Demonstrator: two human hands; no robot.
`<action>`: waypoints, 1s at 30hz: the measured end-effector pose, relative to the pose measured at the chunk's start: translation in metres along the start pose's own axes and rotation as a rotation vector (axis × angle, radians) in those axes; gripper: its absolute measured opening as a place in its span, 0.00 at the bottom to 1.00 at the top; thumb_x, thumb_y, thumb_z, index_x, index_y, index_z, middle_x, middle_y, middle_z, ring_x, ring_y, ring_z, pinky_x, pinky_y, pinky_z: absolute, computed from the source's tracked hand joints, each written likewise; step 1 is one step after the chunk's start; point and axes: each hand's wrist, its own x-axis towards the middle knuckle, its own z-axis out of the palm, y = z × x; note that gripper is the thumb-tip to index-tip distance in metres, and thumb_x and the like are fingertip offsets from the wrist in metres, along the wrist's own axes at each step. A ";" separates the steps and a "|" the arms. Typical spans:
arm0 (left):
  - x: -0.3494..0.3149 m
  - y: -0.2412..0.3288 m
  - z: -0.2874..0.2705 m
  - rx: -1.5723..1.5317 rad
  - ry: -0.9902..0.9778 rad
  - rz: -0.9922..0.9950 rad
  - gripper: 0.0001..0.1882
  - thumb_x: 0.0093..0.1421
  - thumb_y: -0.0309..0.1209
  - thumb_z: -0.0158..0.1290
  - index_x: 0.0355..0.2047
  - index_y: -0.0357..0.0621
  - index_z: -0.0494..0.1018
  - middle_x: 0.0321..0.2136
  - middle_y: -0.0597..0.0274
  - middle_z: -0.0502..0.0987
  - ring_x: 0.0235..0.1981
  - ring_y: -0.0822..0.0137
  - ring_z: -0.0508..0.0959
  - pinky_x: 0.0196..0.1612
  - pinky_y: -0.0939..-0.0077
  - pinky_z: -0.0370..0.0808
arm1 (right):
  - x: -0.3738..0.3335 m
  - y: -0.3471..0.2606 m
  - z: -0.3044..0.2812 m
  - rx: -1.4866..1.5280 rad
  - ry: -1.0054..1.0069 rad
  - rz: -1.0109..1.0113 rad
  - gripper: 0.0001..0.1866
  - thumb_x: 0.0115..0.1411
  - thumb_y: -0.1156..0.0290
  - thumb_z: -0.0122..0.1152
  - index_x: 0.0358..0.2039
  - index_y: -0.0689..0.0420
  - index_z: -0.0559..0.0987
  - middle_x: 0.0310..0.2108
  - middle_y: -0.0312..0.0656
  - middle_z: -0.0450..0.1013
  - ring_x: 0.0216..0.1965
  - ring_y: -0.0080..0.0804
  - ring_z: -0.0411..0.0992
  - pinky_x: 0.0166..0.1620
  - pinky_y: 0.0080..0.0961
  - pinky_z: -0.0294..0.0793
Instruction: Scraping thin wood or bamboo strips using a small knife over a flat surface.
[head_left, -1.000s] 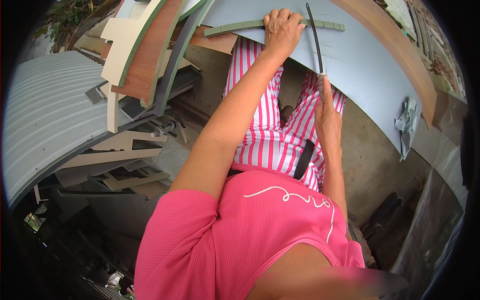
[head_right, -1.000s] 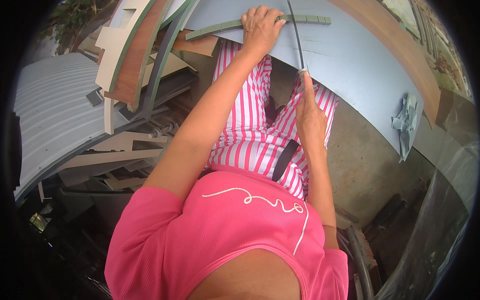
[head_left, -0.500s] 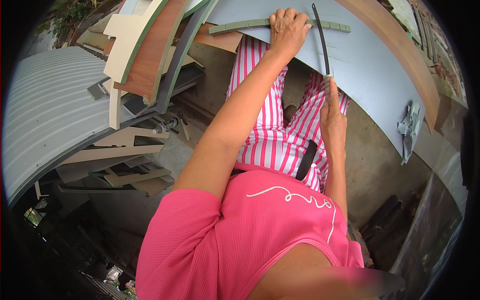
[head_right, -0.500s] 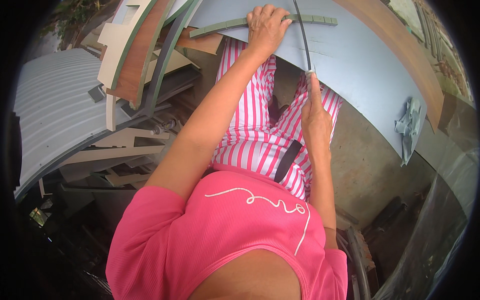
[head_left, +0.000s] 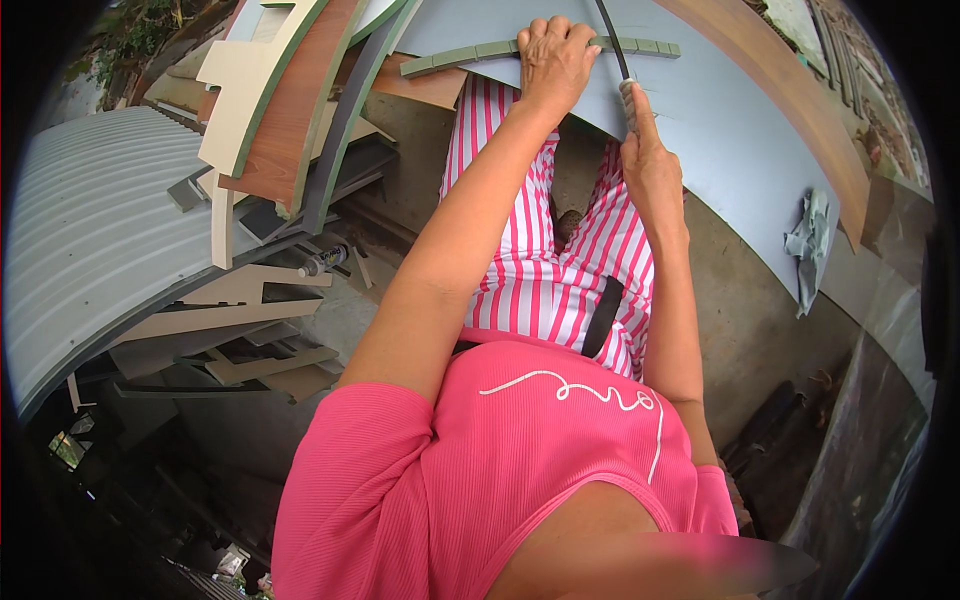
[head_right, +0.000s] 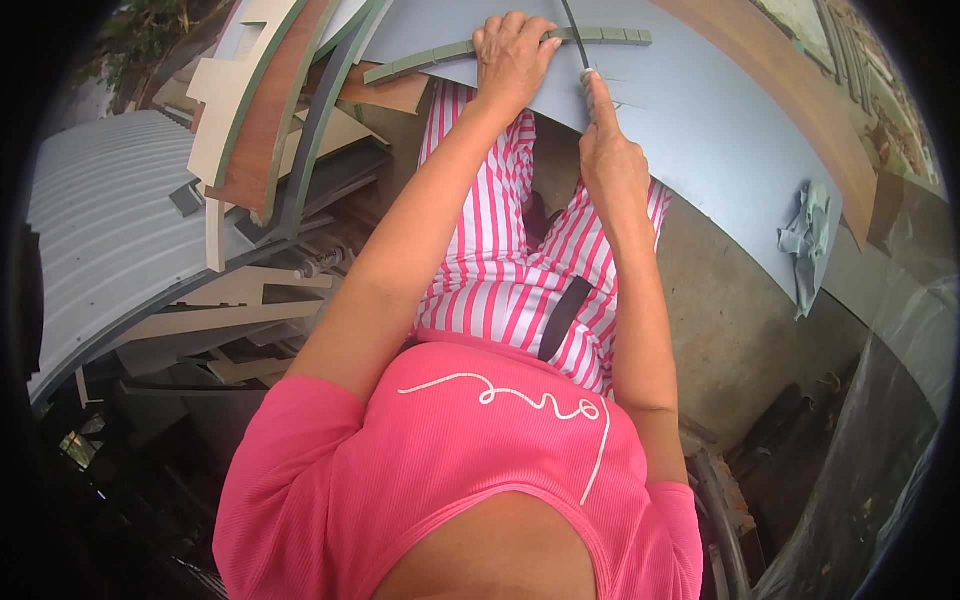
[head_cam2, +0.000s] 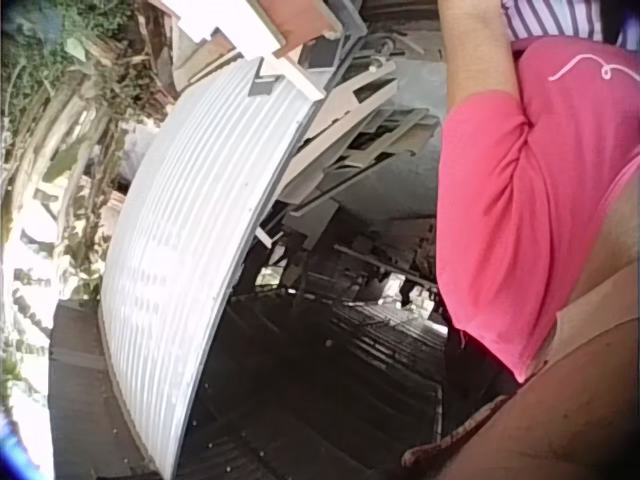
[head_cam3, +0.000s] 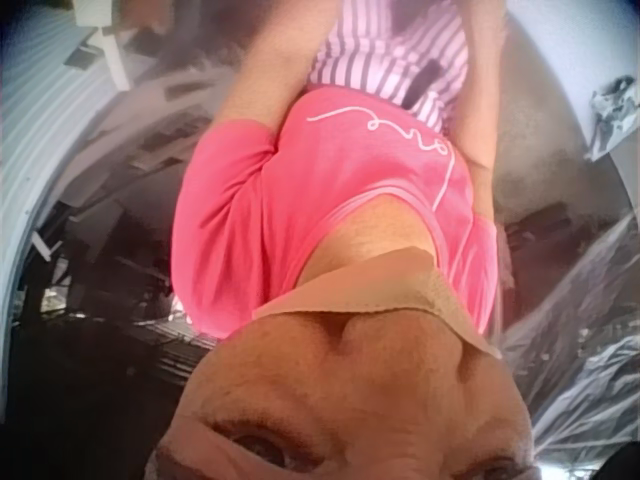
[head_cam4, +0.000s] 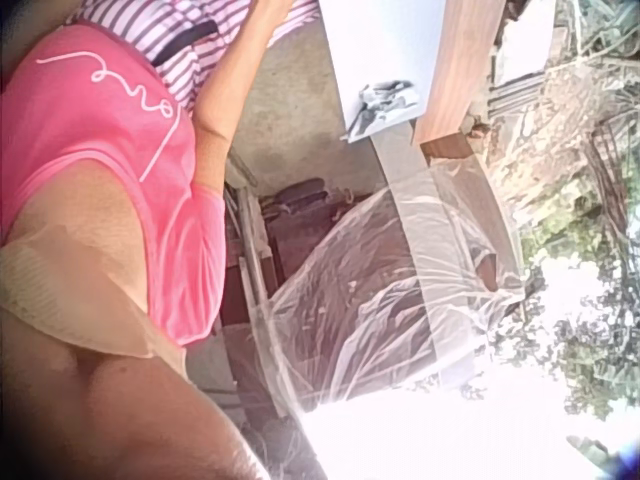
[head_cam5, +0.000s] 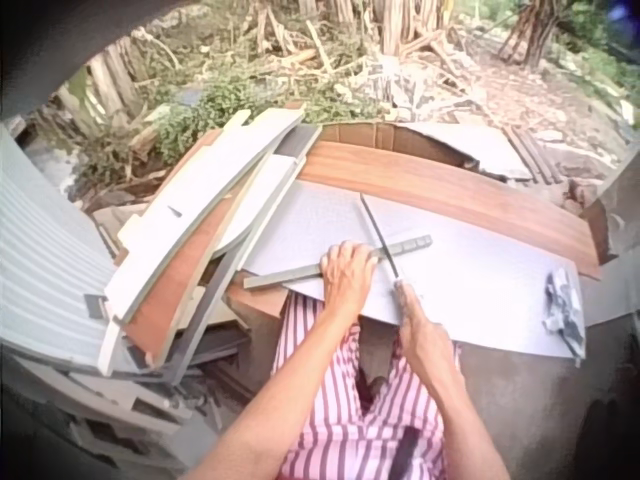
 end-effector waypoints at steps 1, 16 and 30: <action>-0.001 -0.001 0.000 0.014 0.002 0.000 0.09 0.51 0.32 0.62 0.34 0.51 0.77 0.31 0.63 0.72 0.38 0.58 0.69 0.44 0.64 0.61 | -0.008 0.003 0.001 -0.002 -0.005 -0.001 0.34 0.62 0.76 0.45 0.68 0.38 0.54 0.25 0.56 0.74 0.26 0.51 0.75 0.33 0.45 0.69; 0.001 0.001 0.001 0.009 -0.008 -0.007 0.09 0.51 0.32 0.62 0.34 0.51 0.77 0.31 0.63 0.72 0.38 0.58 0.69 0.44 0.63 0.61 | -0.009 0.009 0.011 -0.038 0.105 -0.066 0.33 0.61 0.76 0.48 0.66 0.41 0.57 0.18 0.51 0.71 0.17 0.45 0.70 0.25 0.43 0.66; 0.000 0.001 -0.003 0.015 -0.044 -0.016 0.08 0.55 0.34 0.57 0.34 0.47 0.73 0.34 0.58 0.72 0.40 0.54 0.70 0.43 0.56 0.65 | -0.089 0.034 0.007 -0.053 0.021 0.085 0.35 0.61 0.77 0.49 0.67 0.38 0.57 0.13 0.47 0.63 0.13 0.34 0.62 0.22 0.41 0.62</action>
